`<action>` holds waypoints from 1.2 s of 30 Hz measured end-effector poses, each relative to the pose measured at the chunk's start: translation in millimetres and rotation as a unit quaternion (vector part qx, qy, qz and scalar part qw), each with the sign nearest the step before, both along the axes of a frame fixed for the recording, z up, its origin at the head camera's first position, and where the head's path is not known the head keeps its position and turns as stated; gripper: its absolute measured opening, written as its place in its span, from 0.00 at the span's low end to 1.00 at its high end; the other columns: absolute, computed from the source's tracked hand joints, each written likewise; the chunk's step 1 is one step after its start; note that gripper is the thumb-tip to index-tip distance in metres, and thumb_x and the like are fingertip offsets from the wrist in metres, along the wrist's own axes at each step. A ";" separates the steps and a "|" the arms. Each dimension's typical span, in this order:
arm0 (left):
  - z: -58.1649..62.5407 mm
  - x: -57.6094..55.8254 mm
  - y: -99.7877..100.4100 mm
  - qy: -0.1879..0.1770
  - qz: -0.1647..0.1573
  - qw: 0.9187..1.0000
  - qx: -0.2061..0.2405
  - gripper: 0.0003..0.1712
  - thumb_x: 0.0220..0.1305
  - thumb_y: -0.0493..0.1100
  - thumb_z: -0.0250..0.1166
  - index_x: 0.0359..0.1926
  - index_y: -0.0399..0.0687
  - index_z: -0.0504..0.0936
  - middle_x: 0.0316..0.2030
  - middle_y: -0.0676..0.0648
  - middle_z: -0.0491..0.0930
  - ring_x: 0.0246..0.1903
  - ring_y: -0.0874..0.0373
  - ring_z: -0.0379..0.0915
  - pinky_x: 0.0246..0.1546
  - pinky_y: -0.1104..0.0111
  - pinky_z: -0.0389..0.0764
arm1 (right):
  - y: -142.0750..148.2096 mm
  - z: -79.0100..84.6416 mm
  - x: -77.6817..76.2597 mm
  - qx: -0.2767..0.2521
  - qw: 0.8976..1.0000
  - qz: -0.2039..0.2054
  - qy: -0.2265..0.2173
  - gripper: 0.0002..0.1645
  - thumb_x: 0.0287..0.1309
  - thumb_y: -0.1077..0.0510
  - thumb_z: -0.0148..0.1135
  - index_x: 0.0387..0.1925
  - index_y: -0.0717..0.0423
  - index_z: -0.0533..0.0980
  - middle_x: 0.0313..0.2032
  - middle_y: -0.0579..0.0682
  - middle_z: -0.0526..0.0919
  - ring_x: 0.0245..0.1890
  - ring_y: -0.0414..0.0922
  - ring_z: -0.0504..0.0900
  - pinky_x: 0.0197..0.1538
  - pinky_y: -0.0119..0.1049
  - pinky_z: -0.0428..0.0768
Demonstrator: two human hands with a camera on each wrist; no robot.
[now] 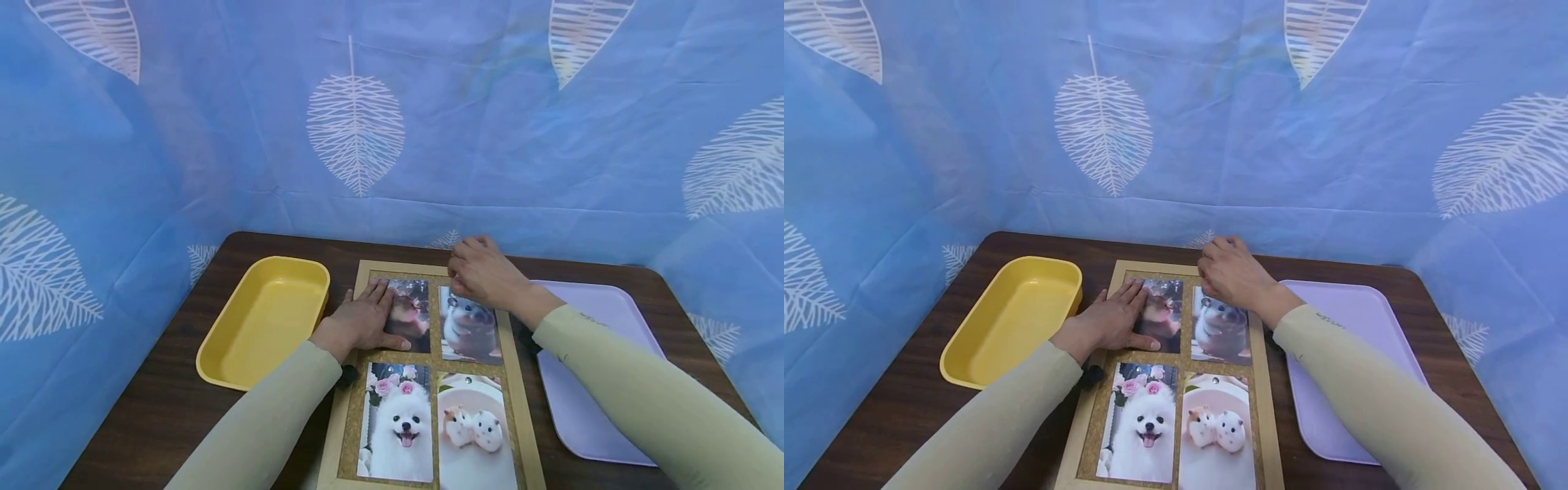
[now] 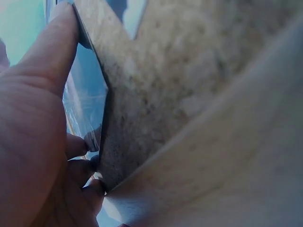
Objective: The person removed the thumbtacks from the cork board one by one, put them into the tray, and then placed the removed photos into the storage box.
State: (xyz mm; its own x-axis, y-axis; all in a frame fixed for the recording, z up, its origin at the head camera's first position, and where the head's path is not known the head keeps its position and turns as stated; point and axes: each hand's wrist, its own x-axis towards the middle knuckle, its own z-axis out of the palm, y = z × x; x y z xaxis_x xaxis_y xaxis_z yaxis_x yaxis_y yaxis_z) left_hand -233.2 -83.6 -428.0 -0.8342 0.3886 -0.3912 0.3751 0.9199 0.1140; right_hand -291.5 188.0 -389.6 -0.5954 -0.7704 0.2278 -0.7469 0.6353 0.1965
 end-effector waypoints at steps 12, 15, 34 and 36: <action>1.1 -0.1 0.3 -0.005 0.007 1.000 0.018 0.67 0.63 0.83 0.56 0.86 0.50 0.41 0.86 0.45 0.33 0.85 0.48 0.28 0.81 0.39 0.45 | 89.5 -8.7 32.5 -0.036 0.997 -0.066 -0.008 0.05 0.58 0.62 0.70 0.29 0.50 0.82 0.34 0.48 0.76 0.43 0.54 0.75 0.56 0.62 0.72; -0.6 0.3 1.3 -0.003 0.001 1.000 0.017 0.67 0.63 0.83 0.56 0.86 0.49 0.41 0.86 0.45 0.34 0.85 0.48 0.28 0.81 0.38 0.45 | 112.3 -11.8 41.3 -0.036 0.994 -0.099 -0.013 0.06 0.54 0.62 0.72 0.27 0.50 0.82 0.33 0.47 0.77 0.43 0.54 0.76 0.55 0.62 0.72; 0.4 0.9 3.4 0.005 0.002 1.000 0.008 0.68 0.62 0.83 0.56 0.86 0.49 0.42 0.86 0.43 0.35 0.85 0.47 0.31 0.80 0.38 0.47 | 159.5 -37.3 64.2 0.004 0.982 -0.180 -0.062 0.06 0.53 0.58 0.75 0.25 0.49 0.84 0.29 0.46 0.79 0.40 0.55 0.79 0.53 0.68 0.74; 0.2 0.4 3.6 0.005 0.002 1.000 0.010 0.68 0.62 0.83 0.56 0.86 0.48 0.41 0.86 0.43 0.35 0.85 0.47 0.31 0.80 0.38 0.47 | 159.2 -37.7 64.8 0.003 0.982 -0.178 -0.056 0.06 0.52 0.58 0.75 0.25 0.49 0.84 0.29 0.46 0.79 0.39 0.54 0.78 0.52 0.67 0.74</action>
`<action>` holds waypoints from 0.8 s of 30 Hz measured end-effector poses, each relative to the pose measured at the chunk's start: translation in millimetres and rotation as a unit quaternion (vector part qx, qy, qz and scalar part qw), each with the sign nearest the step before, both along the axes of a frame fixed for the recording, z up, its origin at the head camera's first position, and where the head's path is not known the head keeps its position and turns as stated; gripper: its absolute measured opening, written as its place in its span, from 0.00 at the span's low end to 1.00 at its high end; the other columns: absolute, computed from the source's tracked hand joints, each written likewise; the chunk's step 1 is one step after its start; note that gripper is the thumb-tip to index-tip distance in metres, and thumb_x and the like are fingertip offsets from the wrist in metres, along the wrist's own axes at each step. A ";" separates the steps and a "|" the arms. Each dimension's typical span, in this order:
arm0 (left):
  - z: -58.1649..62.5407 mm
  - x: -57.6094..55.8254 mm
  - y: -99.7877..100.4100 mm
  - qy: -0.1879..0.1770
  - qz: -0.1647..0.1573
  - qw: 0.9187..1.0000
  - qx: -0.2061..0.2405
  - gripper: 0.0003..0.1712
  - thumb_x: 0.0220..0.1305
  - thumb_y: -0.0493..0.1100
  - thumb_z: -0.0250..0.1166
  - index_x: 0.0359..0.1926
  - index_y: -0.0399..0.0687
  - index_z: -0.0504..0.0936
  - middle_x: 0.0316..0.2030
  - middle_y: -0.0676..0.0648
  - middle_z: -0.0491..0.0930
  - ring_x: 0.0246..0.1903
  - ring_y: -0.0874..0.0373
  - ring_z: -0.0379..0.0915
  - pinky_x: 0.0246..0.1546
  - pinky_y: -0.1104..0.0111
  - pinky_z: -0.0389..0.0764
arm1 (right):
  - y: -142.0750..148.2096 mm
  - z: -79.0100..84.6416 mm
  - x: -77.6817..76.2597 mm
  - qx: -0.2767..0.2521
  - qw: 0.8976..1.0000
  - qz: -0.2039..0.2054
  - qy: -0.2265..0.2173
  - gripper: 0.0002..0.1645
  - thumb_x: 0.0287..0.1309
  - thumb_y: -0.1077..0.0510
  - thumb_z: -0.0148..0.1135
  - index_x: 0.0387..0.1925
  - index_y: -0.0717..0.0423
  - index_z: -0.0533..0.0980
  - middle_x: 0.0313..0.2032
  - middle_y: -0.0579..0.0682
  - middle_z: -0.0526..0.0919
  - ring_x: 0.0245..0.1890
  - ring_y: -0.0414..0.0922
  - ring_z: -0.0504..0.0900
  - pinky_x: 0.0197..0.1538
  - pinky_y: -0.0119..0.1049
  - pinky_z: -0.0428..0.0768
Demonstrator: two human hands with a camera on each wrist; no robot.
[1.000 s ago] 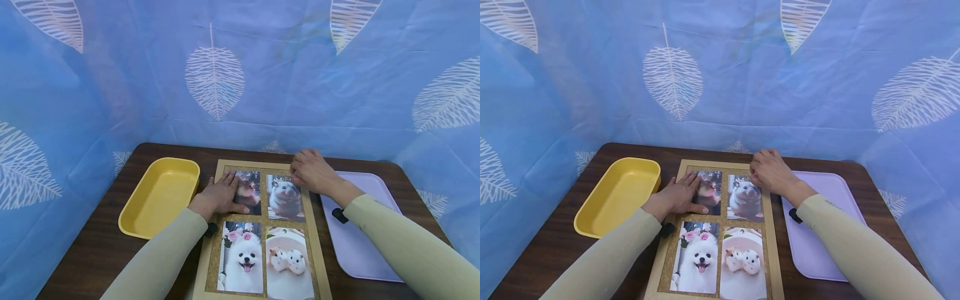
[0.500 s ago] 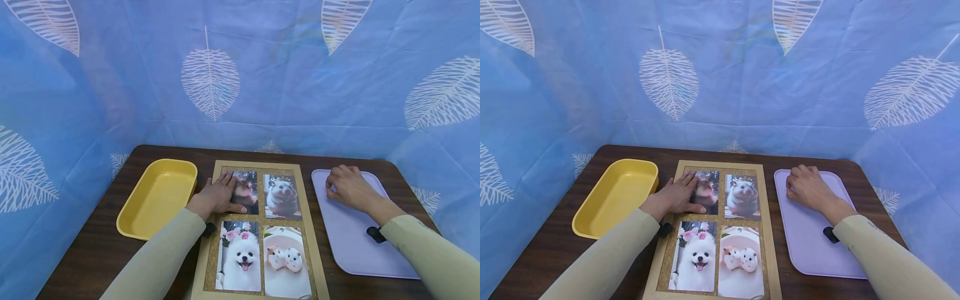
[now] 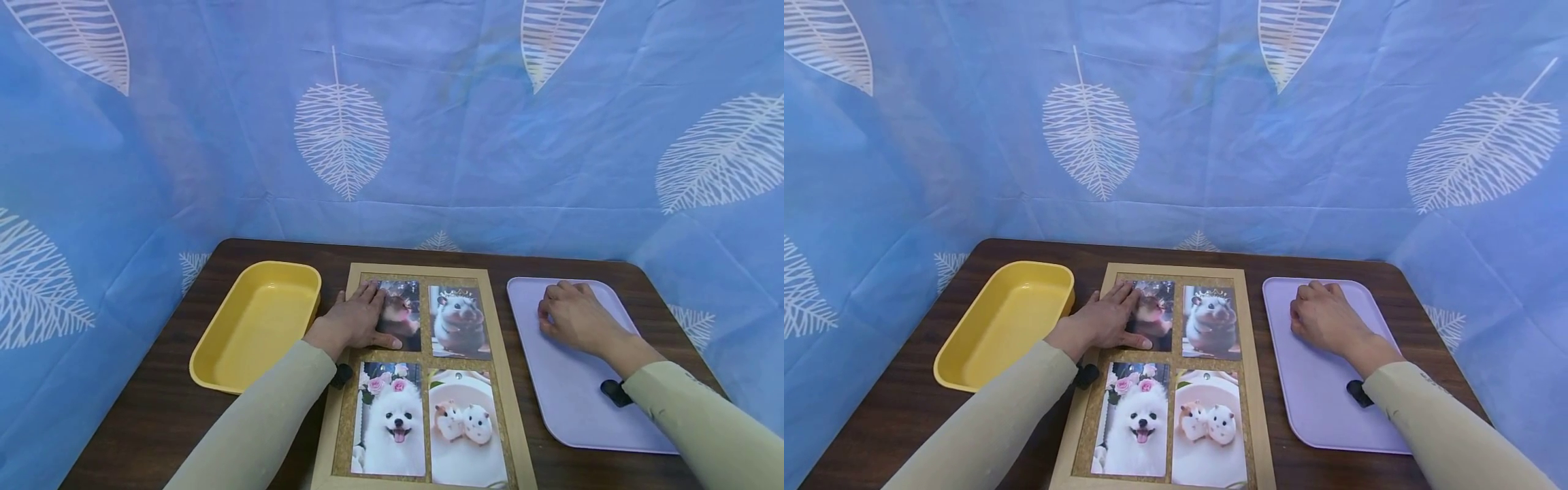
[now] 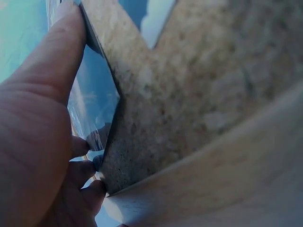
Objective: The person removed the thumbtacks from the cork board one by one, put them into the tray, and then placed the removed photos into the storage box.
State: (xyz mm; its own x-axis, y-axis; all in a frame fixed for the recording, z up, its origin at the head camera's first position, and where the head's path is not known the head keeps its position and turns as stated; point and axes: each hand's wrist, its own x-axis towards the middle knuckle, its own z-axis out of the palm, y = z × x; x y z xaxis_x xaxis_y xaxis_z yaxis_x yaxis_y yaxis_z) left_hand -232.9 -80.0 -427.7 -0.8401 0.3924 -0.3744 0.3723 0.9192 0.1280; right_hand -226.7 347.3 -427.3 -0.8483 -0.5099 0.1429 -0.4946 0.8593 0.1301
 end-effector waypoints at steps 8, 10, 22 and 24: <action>0.5 0.4 0.4 0.013 0.005 1.000 0.018 0.69 0.60 0.83 0.61 0.85 0.43 0.48 0.85 0.41 0.42 0.85 0.46 0.37 0.79 0.36 0.50 | -11.1 -0.7 0.6 -0.018 0.999 0.017 0.032 0.03 0.56 0.58 0.71 0.29 0.53 0.84 0.32 0.50 0.78 0.40 0.56 0.78 0.48 0.62 0.74; 0.8 0.7 1.0 0.015 0.006 1.000 0.019 0.69 0.60 0.82 0.61 0.85 0.43 0.49 0.85 0.40 0.42 0.85 0.45 0.38 0.79 0.36 0.50 | -16.8 0.0 0.8 -0.027 0.999 0.012 0.033 0.03 0.57 0.59 0.70 0.32 0.54 0.84 0.33 0.51 0.79 0.40 0.57 0.78 0.47 0.62 0.74; 5.9 7.0 3.0 0.018 0.006 1.000 0.003 0.68 0.62 0.82 0.58 0.85 0.44 0.47 0.85 0.40 0.41 0.85 0.44 0.37 0.80 0.38 0.51 | -56.5 6.5 -3.9 -0.065 0.997 0.000 0.047 0.03 0.66 0.60 0.67 0.37 0.57 0.83 0.36 0.53 0.81 0.41 0.56 0.79 0.47 0.58 0.73; 5.3 7.5 1.9 0.022 0.002 1.000 0.001 0.67 0.63 0.82 0.57 0.85 0.44 0.47 0.85 0.40 0.41 0.85 0.45 0.36 0.80 0.39 0.50 | -65.4 7.1 -4.8 -0.075 0.996 0.001 0.047 0.04 0.68 0.60 0.65 0.37 0.56 0.84 0.34 0.52 0.81 0.40 0.55 0.79 0.47 0.58 0.73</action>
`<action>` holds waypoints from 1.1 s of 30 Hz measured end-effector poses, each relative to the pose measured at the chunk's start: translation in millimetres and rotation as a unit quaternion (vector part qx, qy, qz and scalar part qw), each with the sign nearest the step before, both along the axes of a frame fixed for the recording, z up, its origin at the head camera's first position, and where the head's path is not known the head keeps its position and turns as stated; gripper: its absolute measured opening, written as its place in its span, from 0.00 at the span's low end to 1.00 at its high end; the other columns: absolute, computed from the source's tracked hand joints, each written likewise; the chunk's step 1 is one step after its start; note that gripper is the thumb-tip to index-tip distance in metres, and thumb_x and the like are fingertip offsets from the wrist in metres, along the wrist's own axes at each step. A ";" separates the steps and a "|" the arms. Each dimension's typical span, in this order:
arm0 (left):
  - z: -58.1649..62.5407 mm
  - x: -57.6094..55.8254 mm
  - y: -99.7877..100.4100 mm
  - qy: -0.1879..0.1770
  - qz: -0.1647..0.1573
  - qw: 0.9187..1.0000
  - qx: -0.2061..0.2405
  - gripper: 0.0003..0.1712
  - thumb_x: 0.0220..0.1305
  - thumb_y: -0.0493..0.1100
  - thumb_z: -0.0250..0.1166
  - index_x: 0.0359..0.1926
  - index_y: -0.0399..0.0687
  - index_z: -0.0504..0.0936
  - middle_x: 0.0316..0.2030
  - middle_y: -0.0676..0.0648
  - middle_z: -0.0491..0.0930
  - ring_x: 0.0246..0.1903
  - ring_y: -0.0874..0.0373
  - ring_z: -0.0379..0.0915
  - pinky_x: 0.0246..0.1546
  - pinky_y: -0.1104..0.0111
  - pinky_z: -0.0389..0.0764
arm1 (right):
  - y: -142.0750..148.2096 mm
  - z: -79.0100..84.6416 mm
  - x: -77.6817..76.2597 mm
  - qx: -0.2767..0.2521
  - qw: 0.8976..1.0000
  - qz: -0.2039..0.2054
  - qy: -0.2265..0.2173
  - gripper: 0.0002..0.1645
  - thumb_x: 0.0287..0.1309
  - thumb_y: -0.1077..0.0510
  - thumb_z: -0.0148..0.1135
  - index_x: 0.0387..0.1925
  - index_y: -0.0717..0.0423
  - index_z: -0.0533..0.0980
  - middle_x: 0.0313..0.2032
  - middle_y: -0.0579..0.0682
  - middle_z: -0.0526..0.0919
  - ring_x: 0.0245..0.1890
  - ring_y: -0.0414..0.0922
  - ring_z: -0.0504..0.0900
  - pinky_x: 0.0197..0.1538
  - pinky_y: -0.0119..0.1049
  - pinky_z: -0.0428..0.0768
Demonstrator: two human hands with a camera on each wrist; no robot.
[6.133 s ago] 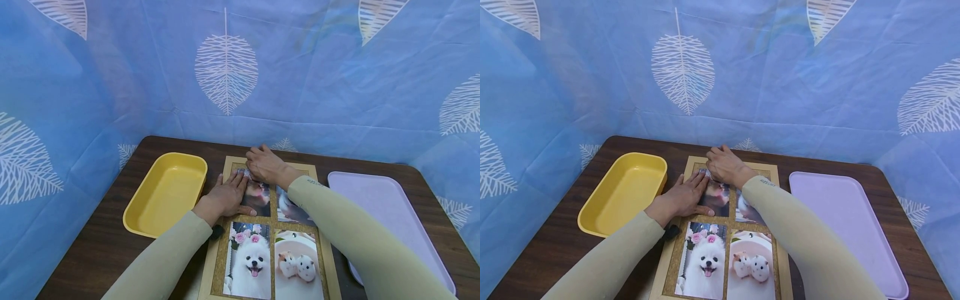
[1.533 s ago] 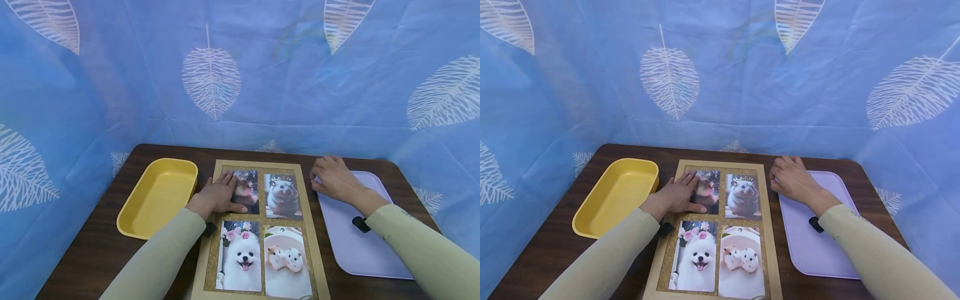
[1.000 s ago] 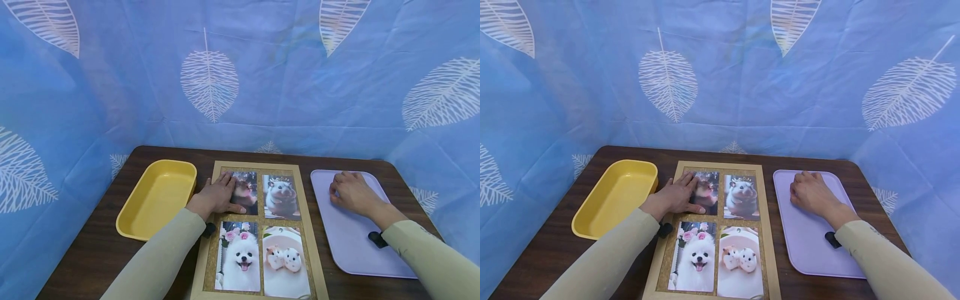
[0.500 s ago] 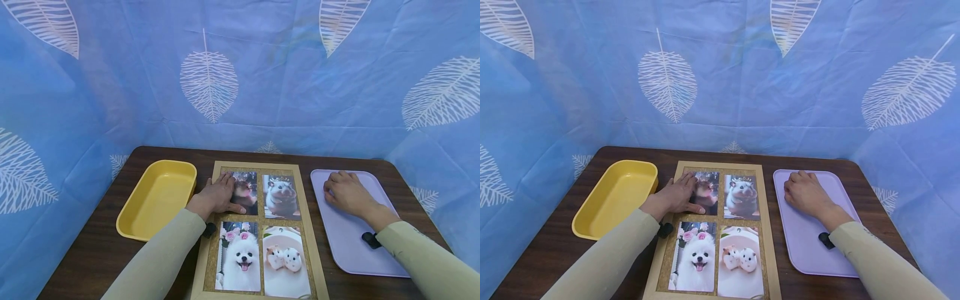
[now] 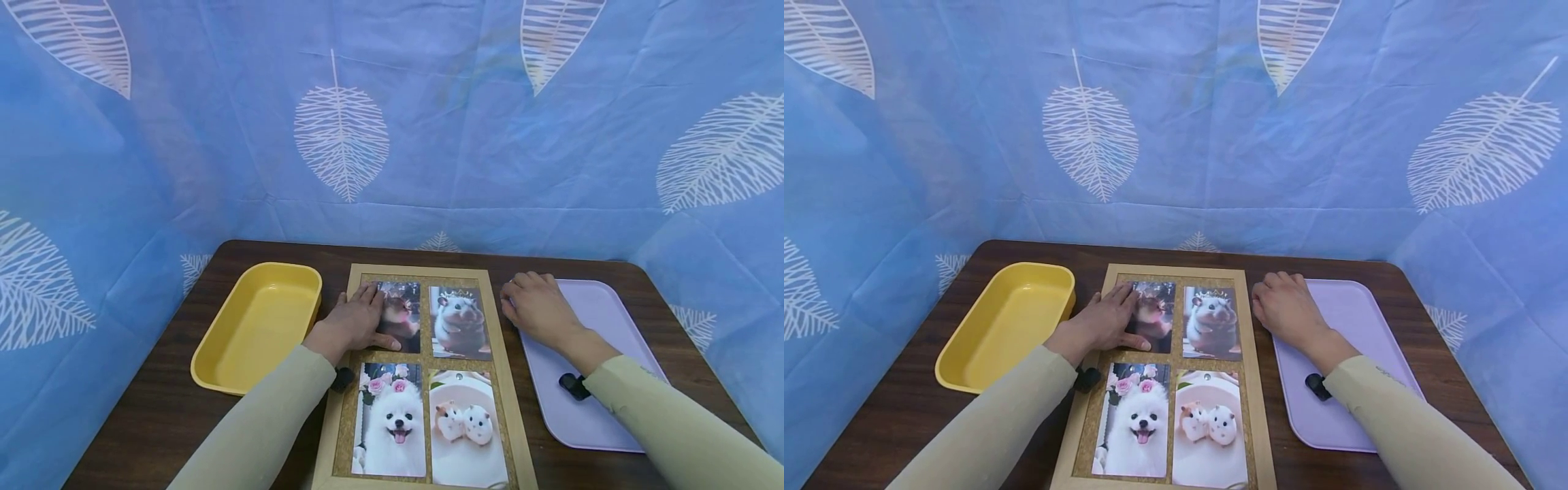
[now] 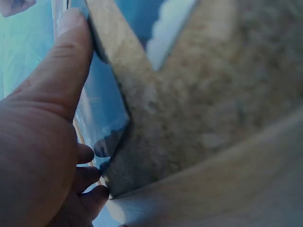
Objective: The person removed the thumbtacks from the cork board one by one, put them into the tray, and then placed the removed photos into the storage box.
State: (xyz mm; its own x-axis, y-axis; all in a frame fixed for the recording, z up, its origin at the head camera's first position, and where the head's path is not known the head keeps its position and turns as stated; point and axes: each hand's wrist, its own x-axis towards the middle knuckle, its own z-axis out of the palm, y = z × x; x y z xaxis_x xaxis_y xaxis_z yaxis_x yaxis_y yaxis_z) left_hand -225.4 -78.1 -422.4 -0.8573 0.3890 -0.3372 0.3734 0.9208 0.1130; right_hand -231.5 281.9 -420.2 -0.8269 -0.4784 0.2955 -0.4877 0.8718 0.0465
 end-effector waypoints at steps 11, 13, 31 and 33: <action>-7.7 1.3 -4.8 0.018 -0.001 1.000 0.005 0.60 0.70 0.80 0.48 0.86 0.46 0.46 0.86 0.42 0.40 0.85 0.47 0.35 0.81 0.39 0.48 | -54.0 1.9 -1.0 -0.014 0.998 0.055 0.023 0.06 0.69 0.59 0.65 0.36 0.56 0.84 0.34 0.52 0.81 0.39 0.54 0.79 0.48 0.57 0.75; -8.9 0.9 -4.7 0.020 0.001 1.000 0.009 0.60 0.70 0.80 0.49 0.86 0.46 0.45 0.86 0.42 0.39 0.85 0.47 0.35 0.81 0.39 0.47 | -62.7 1.5 -1.8 -0.016 0.997 0.063 0.029 0.06 0.69 0.59 0.65 0.36 0.56 0.84 0.35 0.52 0.81 0.38 0.54 0.79 0.47 0.56 0.76; -10.7 1.1 -3.9 0.005 0.013 1.000 0.015 0.63 0.68 0.81 0.51 0.86 0.46 0.43 0.86 0.43 0.37 0.85 0.46 0.31 0.81 0.39 0.45 | -112.7 8.3 -24.2 -0.168 0.980 -0.001 -0.106 0.19 0.73 0.56 0.65 0.59 0.61 0.80 0.51 0.59 0.83 0.52 0.58 0.80 0.55 0.58 0.79; -10.9 1.1 -4.1 0.004 0.014 1.000 0.015 0.63 0.68 0.81 0.51 0.86 0.46 0.43 0.86 0.43 0.37 0.85 0.46 0.31 0.81 0.39 0.46 | -117.2 8.2 -29.7 -0.174 0.977 -0.007 -0.125 0.21 0.73 0.56 0.64 0.61 0.61 0.79 0.55 0.60 0.83 0.57 0.60 0.80 0.59 0.59 0.78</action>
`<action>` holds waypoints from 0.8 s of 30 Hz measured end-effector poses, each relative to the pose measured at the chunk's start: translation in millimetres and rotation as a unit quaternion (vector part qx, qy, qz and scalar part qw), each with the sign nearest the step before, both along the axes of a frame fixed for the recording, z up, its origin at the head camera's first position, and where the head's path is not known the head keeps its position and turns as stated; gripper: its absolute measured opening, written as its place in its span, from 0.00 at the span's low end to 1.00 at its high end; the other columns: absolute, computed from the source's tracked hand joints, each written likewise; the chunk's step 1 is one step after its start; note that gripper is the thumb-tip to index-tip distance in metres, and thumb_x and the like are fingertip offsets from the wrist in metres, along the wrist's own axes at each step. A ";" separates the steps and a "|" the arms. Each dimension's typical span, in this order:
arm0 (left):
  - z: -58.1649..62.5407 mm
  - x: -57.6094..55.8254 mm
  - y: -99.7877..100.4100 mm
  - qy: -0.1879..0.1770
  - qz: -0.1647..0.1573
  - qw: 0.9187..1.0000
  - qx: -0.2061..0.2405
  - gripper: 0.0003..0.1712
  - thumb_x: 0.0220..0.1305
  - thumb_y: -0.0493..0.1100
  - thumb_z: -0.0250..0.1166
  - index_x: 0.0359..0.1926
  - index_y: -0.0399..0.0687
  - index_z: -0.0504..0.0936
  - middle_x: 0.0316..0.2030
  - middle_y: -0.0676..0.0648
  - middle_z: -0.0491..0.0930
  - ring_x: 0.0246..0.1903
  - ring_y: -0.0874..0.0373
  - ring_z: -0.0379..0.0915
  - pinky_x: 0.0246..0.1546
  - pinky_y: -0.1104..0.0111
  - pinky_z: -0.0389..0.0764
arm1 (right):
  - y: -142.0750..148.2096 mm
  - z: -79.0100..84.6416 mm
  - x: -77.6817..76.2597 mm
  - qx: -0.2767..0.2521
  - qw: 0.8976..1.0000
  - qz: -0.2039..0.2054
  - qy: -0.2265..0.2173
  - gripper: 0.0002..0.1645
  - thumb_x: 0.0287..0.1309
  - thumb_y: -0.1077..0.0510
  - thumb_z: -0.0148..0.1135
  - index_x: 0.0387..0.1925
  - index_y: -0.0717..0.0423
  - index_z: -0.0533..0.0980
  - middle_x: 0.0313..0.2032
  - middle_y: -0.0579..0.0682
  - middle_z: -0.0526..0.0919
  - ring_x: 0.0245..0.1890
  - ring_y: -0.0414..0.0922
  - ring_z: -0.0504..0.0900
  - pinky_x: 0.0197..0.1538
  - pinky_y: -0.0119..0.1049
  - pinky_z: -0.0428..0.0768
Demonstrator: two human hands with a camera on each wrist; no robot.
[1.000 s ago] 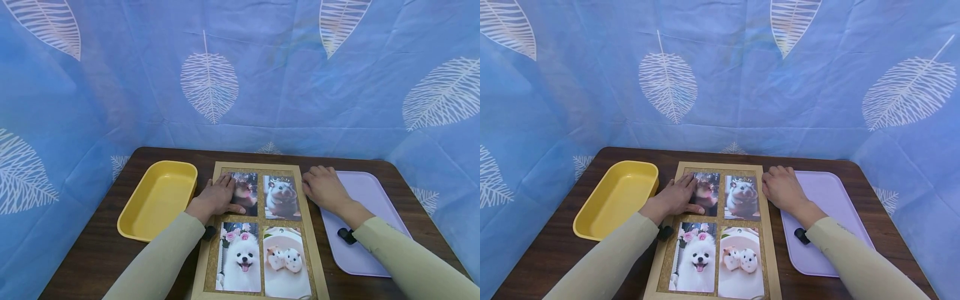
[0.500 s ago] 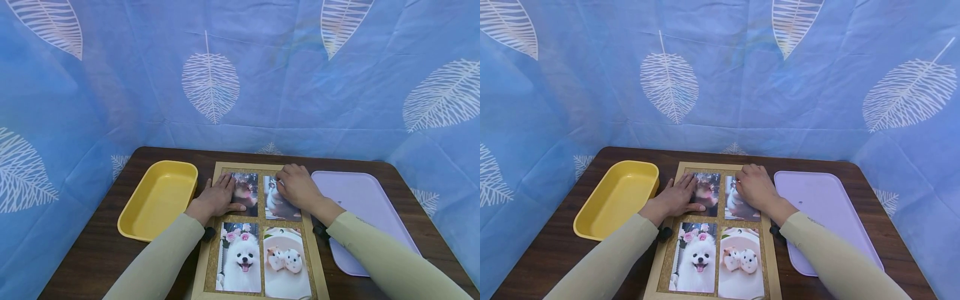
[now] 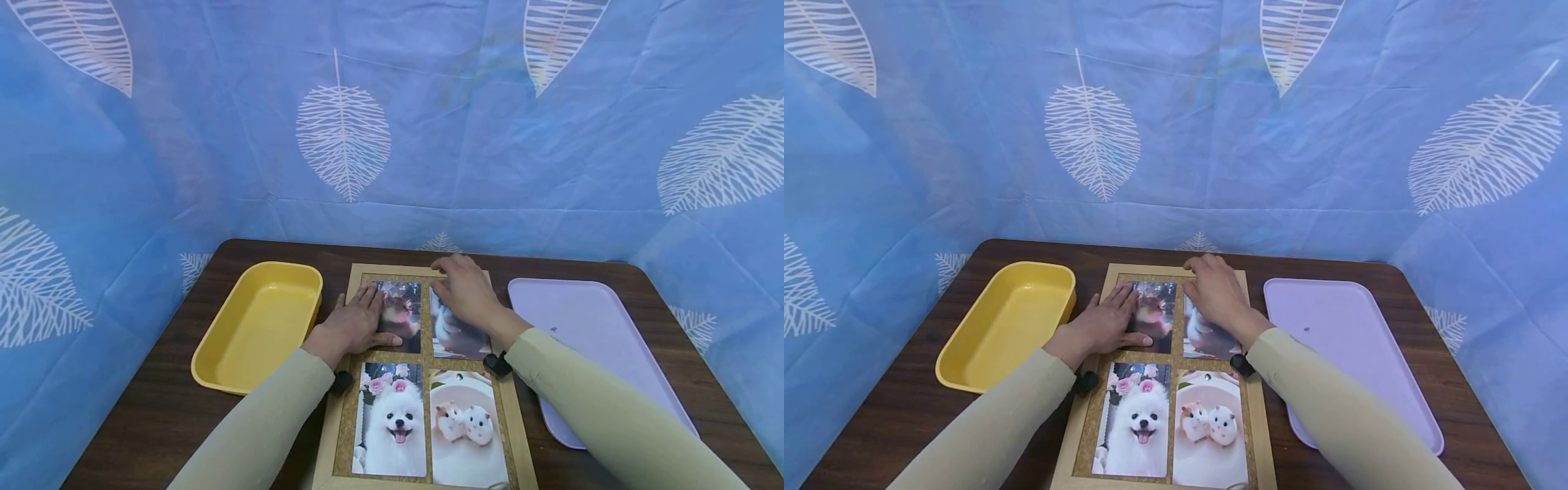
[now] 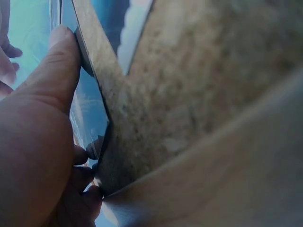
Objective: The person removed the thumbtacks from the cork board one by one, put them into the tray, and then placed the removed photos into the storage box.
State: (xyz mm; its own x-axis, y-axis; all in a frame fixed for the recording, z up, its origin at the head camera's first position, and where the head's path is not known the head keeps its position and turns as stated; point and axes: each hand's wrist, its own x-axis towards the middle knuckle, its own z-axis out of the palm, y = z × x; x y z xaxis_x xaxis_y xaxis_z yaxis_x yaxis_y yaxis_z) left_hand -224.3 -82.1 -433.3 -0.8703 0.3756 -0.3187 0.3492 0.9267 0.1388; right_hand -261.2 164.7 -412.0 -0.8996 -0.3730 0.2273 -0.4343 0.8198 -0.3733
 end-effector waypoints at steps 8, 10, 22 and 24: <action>-0.9 -0.6 1.8 -0.009 -0.001 1.000 -0.002 0.63 0.68 0.81 0.51 0.86 0.46 0.43 0.86 0.44 0.38 0.85 0.47 0.32 0.81 0.40 0.47 | -18.7 -6.7 -19.6 0.017 0.997 0.002 -0.077 0.26 0.73 0.52 0.64 0.67 0.59 0.77 0.61 0.59 0.79 0.65 0.61 0.75 0.69 0.62 0.71; -2.0 -0.9 2.6 -0.008 -0.002 1.000 -0.004 0.63 0.68 0.81 0.51 0.86 0.46 0.44 0.86 0.44 0.38 0.85 0.47 0.33 0.81 0.40 0.47 | -21.5 -10.3 -22.6 0.032 0.996 0.002 -0.089 0.28 0.73 0.50 0.65 0.68 0.58 0.76 0.61 0.58 0.79 0.64 0.59 0.74 0.69 0.62 0.71; -3.3 -1.2 3.6 -0.005 0.000 1.000 -0.022 0.63 0.67 0.82 0.49 0.86 0.48 0.43 0.86 0.44 0.38 0.85 0.48 0.32 0.80 0.37 0.48 | -28.5 -22.4 -30.0 0.089 0.990 0.015 -0.105 0.34 0.70 0.45 0.70 0.69 0.57 0.75 0.60 0.57 0.79 0.62 0.58 0.75 0.66 0.60 0.73; -3.0 -1.0 2.8 -0.002 0.001 1.000 -0.025 0.63 0.67 0.82 0.49 0.86 0.48 0.43 0.86 0.44 0.38 0.85 0.48 0.32 0.80 0.37 0.49 | -29.5 -22.5 -30.3 0.087 0.990 0.016 -0.110 0.35 0.70 0.44 0.70 0.70 0.57 0.74 0.61 0.57 0.79 0.63 0.58 0.74 0.67 0.60 0.73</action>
State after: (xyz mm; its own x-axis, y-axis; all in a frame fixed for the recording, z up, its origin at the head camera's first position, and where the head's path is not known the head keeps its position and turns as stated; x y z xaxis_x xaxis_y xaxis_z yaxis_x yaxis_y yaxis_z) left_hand -225.2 -79.3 -436.2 -0.8693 0.3575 -0.3414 0.3470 0.9332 0.0937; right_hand -291.5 135.2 -434.6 -0.9072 -0.4187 -0.0423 -0.3855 0.8671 -0.3156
